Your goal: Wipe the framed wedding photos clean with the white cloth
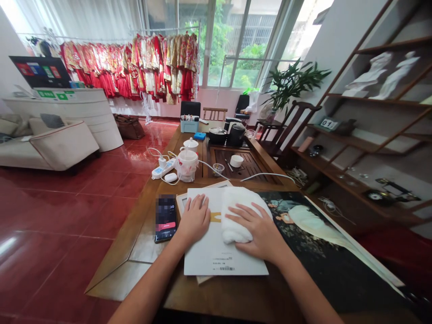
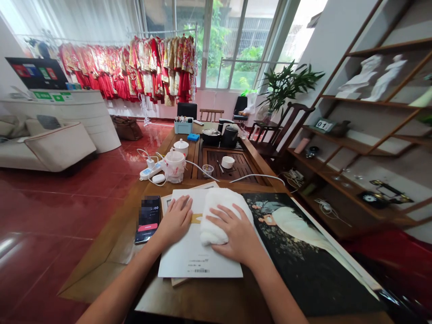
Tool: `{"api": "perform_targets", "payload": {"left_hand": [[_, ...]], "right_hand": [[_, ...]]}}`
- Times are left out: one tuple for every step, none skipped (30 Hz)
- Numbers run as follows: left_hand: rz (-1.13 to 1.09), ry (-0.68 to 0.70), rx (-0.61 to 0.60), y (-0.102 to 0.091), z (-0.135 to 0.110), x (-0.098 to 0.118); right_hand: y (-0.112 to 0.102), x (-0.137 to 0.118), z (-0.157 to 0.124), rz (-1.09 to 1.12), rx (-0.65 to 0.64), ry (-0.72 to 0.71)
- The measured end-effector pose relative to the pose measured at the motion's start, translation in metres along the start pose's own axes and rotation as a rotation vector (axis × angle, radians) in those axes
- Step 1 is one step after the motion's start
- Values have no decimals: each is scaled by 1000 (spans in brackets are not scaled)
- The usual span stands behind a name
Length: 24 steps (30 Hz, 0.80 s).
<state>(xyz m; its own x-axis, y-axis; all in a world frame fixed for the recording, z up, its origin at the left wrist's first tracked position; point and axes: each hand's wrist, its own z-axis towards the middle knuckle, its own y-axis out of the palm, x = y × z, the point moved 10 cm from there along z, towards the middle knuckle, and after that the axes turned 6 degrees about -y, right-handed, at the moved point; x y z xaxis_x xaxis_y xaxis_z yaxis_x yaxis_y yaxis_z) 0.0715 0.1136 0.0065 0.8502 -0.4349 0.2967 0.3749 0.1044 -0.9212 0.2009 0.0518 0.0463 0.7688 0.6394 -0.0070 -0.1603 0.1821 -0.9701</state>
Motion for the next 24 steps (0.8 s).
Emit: {"api": "perform_targets", "payload": {"left_hand": [[-2,0,1,0,0,0],[-3,-1,2,0,0,0],[-5,-1,2,0,0,0],[-6,-1,2,0,0,0],[-6,-2,3,0,0,0],[-6,-2,3,0,0,1],[-4,-2,3,0,0,1],[-3,-2,5,0,0,1],[-2,-2,6,-1,0,1],[-1,-2,8,-1,0,1],[1,1,6,-2,0,1],[3,5,1,-2,0,2],[5,12,-7,-2,0,2],[9,20,-17,-2,0,3],[13,26,-26,-2,0,3],[17,29,-33,-2,0,3],[20,30,-37,-2,0,3],[23,27,-36,-2,0,3],[25,23,-33,-2,0,3],[25,20,-28,-2,0,2],[24,17,-23,-2,0,2],[20,14,-19,-1,0,2],[15,11,-15,-1,0,2],[9,8,-13,-1,0,2]], "right_hand": [[-1,5,-4,-18,8,12],[-2,9,-8,-33,16,22],[-3,11,-11,-45,22,30],[-3,13,-12,-53,27,33],[-3,12,-12,-56,27,32],[-3,10,-10,-55,23,28],[-2,7,-8,-48,16,22],[-1,3,-4,-37,6,16],[1,-3,1,-23,-5,9],[3,-8,6,-6,-16,-1],[5,-15,12,12,-28,-15],[7,-21,18,30,-39,-33],[9,-27,23,46,-48,-50],[10,-32,27,59,-54,-64],[12,-36,30,70,-57,-73],[12,-37,32,78,-57,-76],[12,-38,32,82,-55,-74],[12,-37,32,85,-52,-70],[11,-35,30,85,-48,-65],[9,-32,27,84,-43,-58],[7,-28,23,81,-36,-49],[5,-23,18,75,-27,-36],[3,-18,13,66,-15,-21],[1,-12,8,52,-2,-4]]}}
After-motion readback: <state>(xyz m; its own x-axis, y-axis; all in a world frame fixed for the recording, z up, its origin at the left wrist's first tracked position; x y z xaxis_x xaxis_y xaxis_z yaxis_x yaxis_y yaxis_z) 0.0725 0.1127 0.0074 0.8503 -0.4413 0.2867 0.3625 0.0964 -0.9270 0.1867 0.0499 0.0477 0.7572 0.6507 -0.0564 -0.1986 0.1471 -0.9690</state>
